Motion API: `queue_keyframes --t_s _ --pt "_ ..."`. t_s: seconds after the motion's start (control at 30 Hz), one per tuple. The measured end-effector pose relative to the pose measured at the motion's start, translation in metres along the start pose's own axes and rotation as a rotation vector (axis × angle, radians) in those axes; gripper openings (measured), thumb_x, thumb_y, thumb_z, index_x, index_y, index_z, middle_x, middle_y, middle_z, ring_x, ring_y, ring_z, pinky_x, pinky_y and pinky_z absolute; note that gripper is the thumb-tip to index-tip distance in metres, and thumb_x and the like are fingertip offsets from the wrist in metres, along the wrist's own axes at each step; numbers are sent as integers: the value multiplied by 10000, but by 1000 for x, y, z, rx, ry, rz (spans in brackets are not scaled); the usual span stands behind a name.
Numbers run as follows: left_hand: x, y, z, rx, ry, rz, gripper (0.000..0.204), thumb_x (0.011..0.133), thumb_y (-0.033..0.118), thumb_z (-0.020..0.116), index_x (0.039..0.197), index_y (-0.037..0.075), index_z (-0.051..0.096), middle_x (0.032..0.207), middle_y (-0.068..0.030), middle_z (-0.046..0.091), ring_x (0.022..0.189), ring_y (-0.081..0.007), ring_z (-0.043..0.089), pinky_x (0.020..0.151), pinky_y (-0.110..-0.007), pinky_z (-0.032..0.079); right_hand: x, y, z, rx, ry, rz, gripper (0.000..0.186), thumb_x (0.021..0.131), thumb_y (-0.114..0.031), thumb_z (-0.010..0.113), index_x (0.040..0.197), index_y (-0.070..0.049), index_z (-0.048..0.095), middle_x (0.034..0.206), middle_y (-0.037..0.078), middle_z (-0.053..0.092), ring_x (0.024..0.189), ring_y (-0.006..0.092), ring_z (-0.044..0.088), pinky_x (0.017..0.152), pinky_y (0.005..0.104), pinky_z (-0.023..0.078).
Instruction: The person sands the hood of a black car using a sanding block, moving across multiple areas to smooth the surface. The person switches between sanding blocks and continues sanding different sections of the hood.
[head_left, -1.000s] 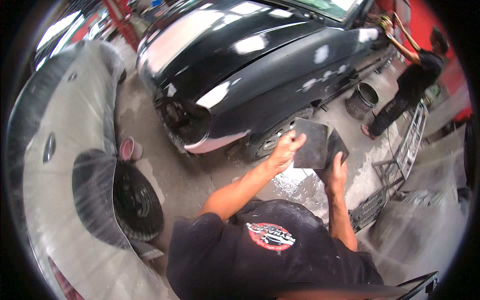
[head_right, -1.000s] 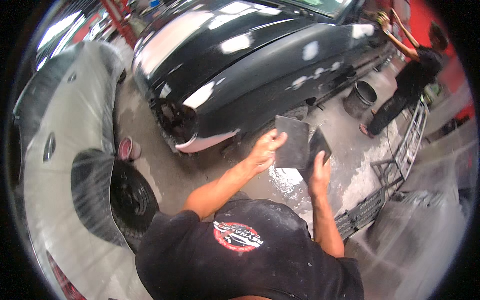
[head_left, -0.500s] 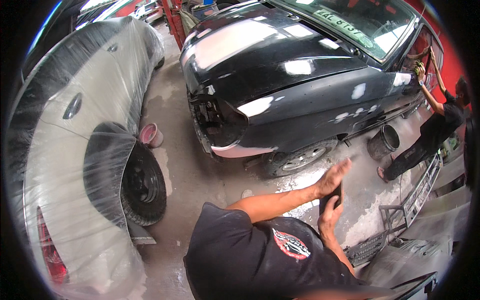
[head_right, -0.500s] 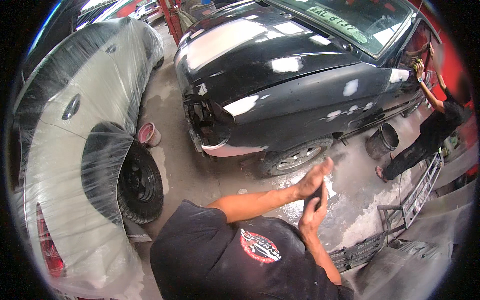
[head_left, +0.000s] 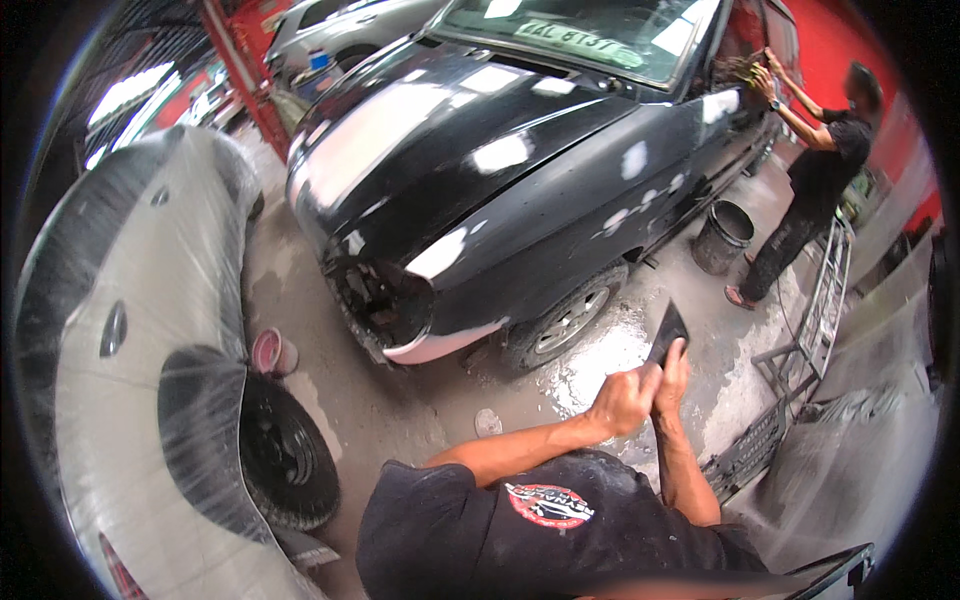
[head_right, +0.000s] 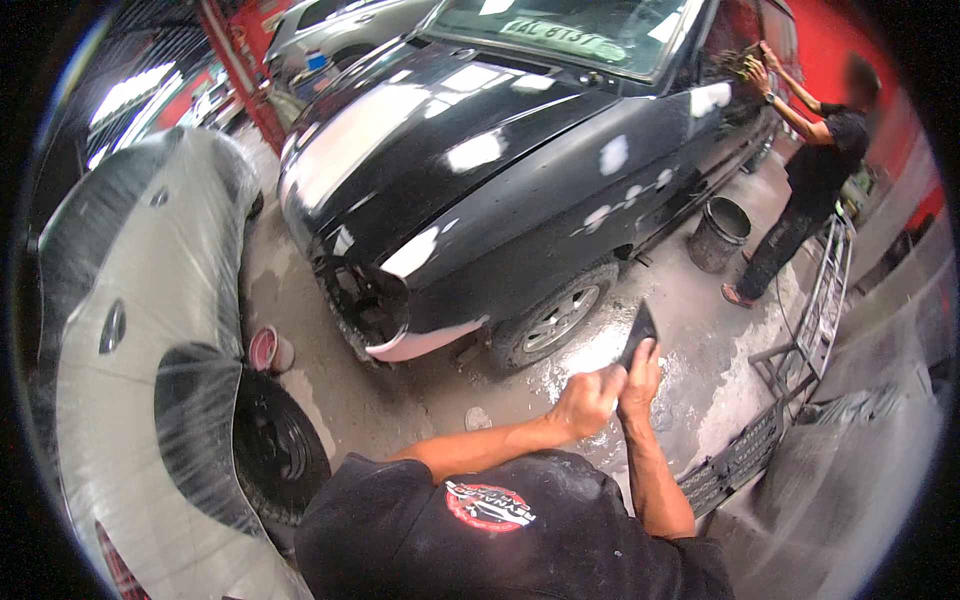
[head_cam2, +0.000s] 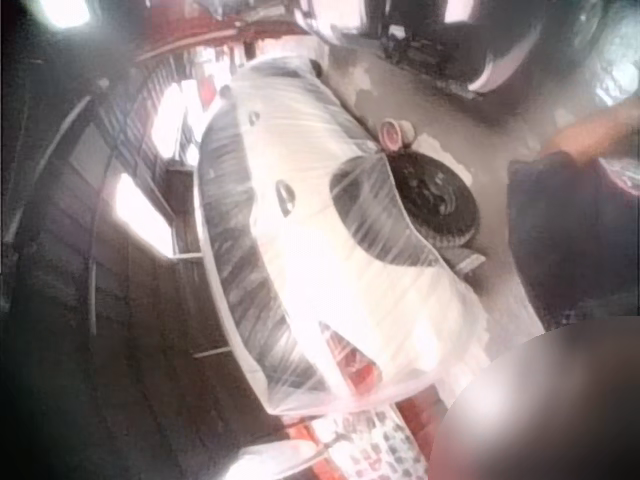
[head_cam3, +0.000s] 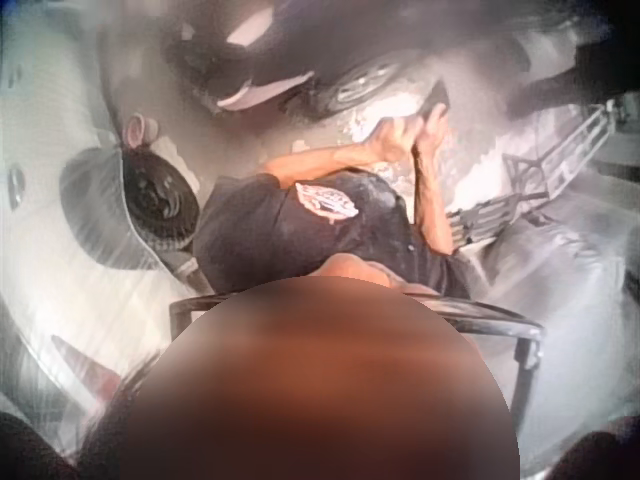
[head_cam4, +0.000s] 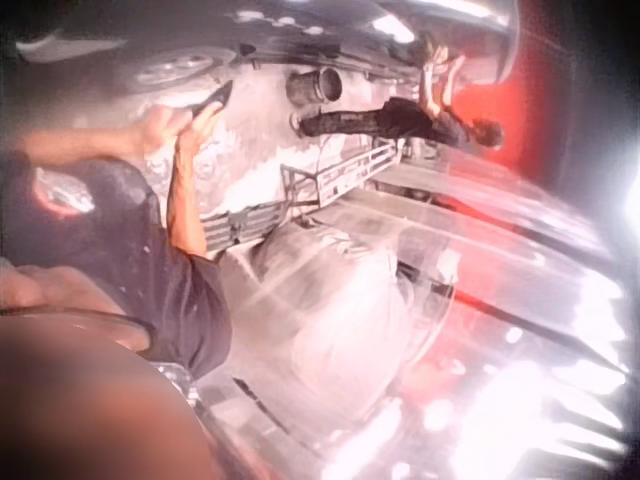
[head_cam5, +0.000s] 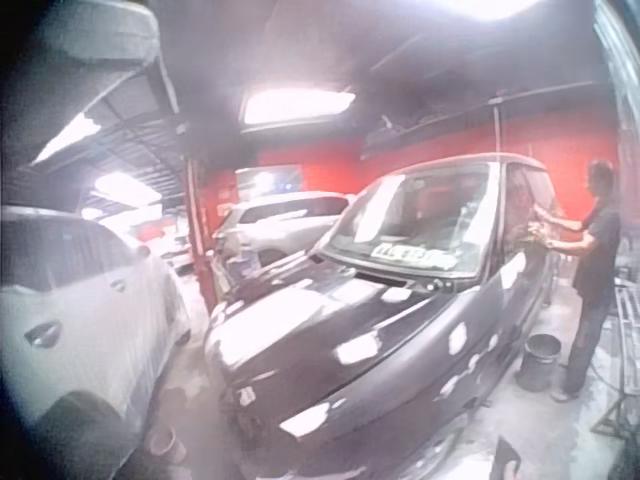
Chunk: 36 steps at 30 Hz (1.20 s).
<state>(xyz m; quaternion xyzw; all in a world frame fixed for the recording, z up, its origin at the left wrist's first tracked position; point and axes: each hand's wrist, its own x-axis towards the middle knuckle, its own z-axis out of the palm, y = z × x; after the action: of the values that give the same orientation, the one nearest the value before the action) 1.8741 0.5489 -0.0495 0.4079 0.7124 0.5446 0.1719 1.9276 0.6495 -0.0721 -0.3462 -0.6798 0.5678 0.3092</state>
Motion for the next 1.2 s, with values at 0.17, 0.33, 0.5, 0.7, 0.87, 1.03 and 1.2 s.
queue_keyframes --t_s 0.17,0.33,0.5,0.7,0.87,1.03,1.2 --pt "28 -29 -18 333 262 -3 477 1055 291 406 968 -124 625 864 -354 636 777 -480 660 606 -536 479 -29 -13 -10 119 -197 -83 425 1027 -265 533 1318 44 572 1230 117 634 1151 209 573 1021 352 429" --pt "-16 -40 -7 160 227 608 605 883 25 546 1445 -117 374 1453 -347 438 1351 -444 475 1171 -515 319 14 37 -38 799 -149 324 259 1018 -269 584 1109 -31 628 1032 53 693 910 143 668 783 298 555" --pt "-20 -52 14 292 122 767 640 908 155 612 1431 -131 378 1437 -324 475 1298 -432 532 1138 -491 387 -8 90 -22 931 -498 498 433 1002 -402 570 1270 -64 599 859 11 601 787 133 592 730 304 517" --pt "8 -104 -30 129 42 -287 403 1018 300 531 1208 -46 609 1067 -266 685 802 -453 678 772 -513 537 -20 71 -80 364 -703 388 426 886 -138 728 1277 -9 617 999 22 705 798 93 652 755 231 522" --pt "17 -88 -35 -818 229 -345 350 976 208 674 1276 44 602 1067 -31 685 916 -133 649 838 -313 545 -19 23 -86 207 -37 -22 210 864 8 682 1064 18 619 955 41 696 810 120 653 700 261 542" --pt "12 -48 -24 -935 178 -601 611 1021 513 514 1438 72 446 838 23 536 423 -48 254 395 -212 200 -69 -12 -33 16 -154 -485 334 876 128 567 1172 -4 487 1388 239 568 1214 302 609 977 357 497" --pt "10 -41 -19 -968 -55 -516 616 1078 476 333 1539 67 339 1549 -83 409 1420 -212 392 1163 -359 336 -74 -24 -16 -250 -223 -790 663 727 158 610 1368 11 531 1347 236 581 1315 439 510 1106 468 431"
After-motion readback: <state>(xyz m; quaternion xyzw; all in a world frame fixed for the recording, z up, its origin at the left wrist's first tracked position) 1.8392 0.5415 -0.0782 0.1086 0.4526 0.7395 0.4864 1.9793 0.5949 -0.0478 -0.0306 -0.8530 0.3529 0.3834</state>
